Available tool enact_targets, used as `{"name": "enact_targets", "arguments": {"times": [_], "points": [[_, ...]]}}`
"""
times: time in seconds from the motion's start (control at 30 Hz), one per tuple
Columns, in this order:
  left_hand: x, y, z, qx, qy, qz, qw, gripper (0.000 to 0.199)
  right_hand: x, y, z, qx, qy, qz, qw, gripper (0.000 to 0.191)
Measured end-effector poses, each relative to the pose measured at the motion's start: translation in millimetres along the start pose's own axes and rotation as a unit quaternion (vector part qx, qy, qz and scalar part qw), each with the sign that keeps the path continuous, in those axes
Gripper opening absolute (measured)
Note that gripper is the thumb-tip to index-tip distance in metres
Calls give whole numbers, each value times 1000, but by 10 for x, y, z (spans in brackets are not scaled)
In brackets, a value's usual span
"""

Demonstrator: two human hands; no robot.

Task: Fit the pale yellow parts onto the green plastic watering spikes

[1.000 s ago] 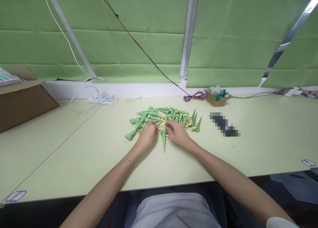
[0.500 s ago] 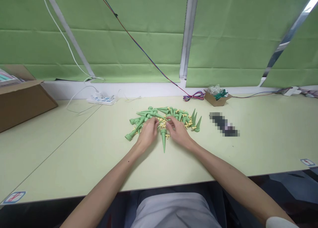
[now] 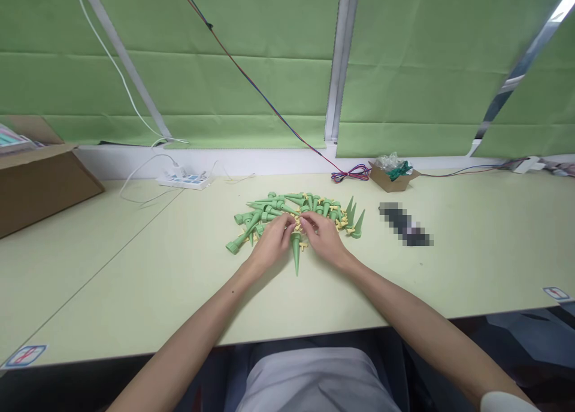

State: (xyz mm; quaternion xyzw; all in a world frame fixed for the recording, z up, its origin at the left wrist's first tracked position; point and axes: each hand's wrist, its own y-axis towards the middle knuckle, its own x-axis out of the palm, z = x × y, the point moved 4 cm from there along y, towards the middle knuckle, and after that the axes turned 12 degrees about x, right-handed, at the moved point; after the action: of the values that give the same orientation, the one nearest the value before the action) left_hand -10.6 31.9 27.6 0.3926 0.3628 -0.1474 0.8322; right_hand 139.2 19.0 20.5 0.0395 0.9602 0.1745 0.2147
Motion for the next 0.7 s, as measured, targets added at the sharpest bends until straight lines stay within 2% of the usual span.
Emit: {"name": "enact_targets", "arguments": {"times": [0.37, 0.57, 0.7], "points": [[-15, 1, 21, -4, -47, 37, 998, 9, 24, 3, 37, 37, 73, -26, 996, 20], [-53, 5, 28, -29, -36, 58, 997, 10, -11, 15, 48, 54, 79, 3, 995, 19], [-11, 4, 32, -36, -11, 11, 999, 13, -35, 19, 48, 52, 77, 24, 995, 20]]}}
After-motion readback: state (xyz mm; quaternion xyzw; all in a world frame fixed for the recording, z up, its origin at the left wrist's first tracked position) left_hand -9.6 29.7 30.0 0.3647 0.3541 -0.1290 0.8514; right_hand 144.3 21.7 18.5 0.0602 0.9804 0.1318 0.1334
